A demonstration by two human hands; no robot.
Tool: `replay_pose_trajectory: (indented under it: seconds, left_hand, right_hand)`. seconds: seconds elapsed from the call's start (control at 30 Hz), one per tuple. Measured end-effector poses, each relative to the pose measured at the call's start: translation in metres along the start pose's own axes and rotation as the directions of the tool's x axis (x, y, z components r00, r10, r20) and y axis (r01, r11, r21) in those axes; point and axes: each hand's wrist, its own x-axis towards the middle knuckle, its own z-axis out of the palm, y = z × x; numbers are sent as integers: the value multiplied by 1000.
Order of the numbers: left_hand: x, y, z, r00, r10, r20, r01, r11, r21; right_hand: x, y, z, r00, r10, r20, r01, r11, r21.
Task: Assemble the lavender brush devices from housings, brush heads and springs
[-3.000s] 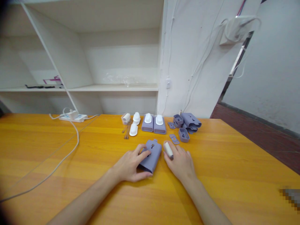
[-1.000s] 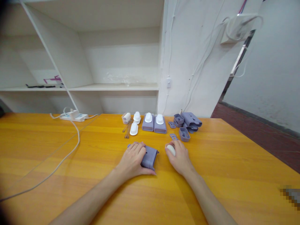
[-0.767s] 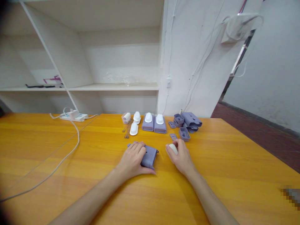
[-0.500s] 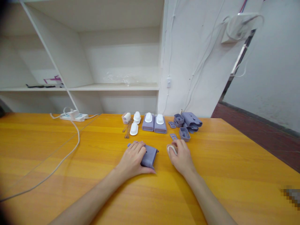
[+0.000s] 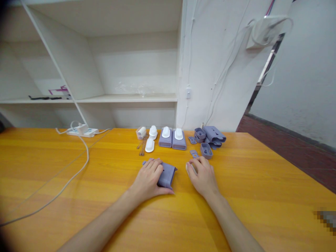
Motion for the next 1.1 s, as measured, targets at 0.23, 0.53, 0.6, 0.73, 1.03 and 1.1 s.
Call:
replay_pose_trajectory:
  seconds: [0.23, 0.53, 0.6, 0.73, 1.03, 1.1]
  left_hand:
    - [0, 0, -1, 1000, -10, 2, 10, 1000, -10]
    - [-1, 0, 2, 1000, -18, 19, 18, 1000, -1]
    - [-1, 0, 1, 1000, -21, 17, 21, 1000, -3]
    - [-1, 1, 0, 1000, -20, 24, 20, 1000, -2]
    - [1, 0, 2, 994, -104, 24, 103, 994, 45]
    - [1, 1, 0, 992, -121, 38, 120, 992, 44]
  right_hand:
    - [-1, 1, 7, 998, 39, 51, -34, 995, -90]
    - [2, 11, 9, 986, 65, -152, -62, 998, 24]
    - [2, 11, 9, 986, 42, -163, -35, 998, 44]
    - [2, 8, 6, 980, 33, -196, -26, 999, 37]
    - [-2, -16, -6, 875, -145, -462, 242, 957, 159]
    - [-6, -26, -7, 850, -164, -500, 289, 940, 183]
